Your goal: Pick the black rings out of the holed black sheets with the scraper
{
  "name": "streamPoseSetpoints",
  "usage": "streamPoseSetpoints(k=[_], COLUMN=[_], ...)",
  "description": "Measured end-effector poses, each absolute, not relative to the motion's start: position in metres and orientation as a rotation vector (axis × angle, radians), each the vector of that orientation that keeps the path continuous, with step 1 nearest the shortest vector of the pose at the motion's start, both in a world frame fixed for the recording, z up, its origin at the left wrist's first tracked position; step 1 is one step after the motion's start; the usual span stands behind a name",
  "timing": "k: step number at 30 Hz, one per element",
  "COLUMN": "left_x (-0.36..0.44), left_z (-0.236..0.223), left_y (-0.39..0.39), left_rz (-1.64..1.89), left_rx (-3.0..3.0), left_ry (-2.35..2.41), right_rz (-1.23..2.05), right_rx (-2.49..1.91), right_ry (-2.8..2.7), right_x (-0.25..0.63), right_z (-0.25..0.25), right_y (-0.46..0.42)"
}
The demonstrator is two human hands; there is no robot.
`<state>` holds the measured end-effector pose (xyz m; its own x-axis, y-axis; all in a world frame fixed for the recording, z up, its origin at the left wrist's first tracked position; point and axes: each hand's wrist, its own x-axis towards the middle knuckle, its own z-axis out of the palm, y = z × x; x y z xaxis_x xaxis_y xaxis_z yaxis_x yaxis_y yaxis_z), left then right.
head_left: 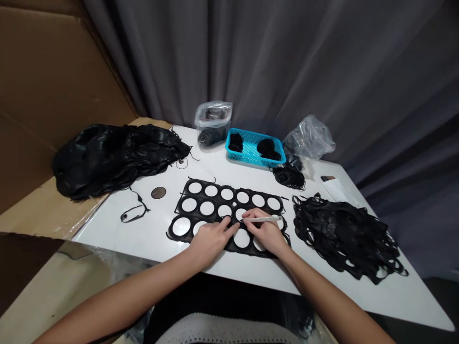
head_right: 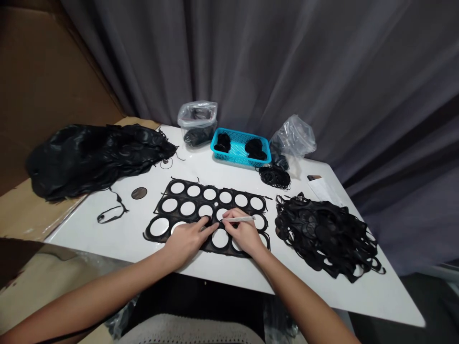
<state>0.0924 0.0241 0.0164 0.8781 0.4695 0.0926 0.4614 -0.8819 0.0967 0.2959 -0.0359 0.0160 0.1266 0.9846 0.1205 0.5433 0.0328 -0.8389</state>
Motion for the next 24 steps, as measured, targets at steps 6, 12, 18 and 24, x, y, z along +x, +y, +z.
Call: streamPoseSetpoints(k=[6,12,18,24], left_x=[0.095,0.092,0.092,0.092], left_z=[0.01,0.01,0.007,0.015], left_y=[0.023,0.024,0.024,0.025], left_rz=[0.198,0.101,0.079,0.076], left_rx=[2.934,2.997,2.99,2.998], left_ry=[0.773,0.744,0.722,0.722], right_rz=[0.666,0.447,-0.045,0.015], right_rx=[-1.614,-1.594,-1.772,-2.074], right_ry=[-1.56,-1.842,-2.105,-1.497], right_x=[0.299,0.289,0.322,0.392], right_z=[0.012,0.013,0.019,0.026], right_y=[-0.034,-0.042,-0.018,0.027])
